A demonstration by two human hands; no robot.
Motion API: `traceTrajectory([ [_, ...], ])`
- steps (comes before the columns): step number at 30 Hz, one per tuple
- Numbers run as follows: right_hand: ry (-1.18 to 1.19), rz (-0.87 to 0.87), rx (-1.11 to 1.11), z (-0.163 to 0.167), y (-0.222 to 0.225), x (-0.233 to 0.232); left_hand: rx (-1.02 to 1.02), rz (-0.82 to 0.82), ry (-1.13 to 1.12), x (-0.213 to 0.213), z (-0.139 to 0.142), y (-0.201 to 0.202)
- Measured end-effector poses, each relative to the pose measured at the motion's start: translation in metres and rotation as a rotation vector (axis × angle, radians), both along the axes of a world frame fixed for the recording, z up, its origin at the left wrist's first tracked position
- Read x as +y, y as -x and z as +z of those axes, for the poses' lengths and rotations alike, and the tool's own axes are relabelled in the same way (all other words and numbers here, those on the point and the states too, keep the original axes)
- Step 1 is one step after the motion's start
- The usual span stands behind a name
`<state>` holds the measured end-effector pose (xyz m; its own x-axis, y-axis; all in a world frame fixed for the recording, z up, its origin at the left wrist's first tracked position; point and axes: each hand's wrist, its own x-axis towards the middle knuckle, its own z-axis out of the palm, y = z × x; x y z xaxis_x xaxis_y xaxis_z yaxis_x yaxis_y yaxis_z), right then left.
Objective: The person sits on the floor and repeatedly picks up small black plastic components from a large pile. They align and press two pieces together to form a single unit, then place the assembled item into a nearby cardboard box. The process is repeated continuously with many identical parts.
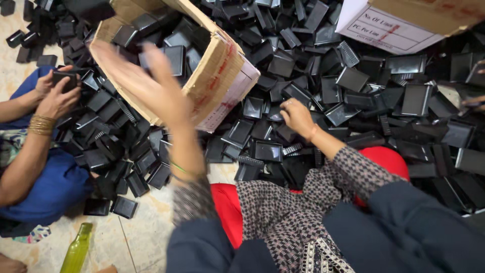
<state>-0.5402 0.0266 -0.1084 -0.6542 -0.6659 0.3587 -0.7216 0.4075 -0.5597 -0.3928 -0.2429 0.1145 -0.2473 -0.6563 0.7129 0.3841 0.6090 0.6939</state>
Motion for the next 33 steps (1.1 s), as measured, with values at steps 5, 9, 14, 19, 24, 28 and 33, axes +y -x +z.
traceTrajectory([
  [5,-0.520,-0.070,0.264,-0.033,0.030,-0.026,-0.216,-0.360,-0.418,0.134,-0.210,-0.033],
  [9,-0.414,-0.087,0.252,-0.021,0.019,-0.008,-0.468,-0.579,-1.072,0.169,-0.285,-0.049],
  [14,-0.136,0.321,-0.007,0.043,-0.074,0.042,-0.733,-1.143,-1.927,0.160,-0.287,-0.039],
  [19,0.184,0.470,-0.219,0.053,-0.090,0.037,-0.191,-1.180,-1.789,0.147,-0.285,-0.033],
  [24,0.018,0.117,-0.098,-0.002,-0.006,-0.040,-0.105,-1.139,-1.452,0.122,-0.271,-0.048],
  [28,-0.456,-0.221,-0.128,-0.044,0.016,-0.077,-0.046,-1.111,-1.385,0.115,-0.262,-0.053],
  [33,-0.668,0.018,0.025,-0.057,-0.010,-0.049,-0.063,-0.943,-1.579,0.116,-0.279,-0.046],
])
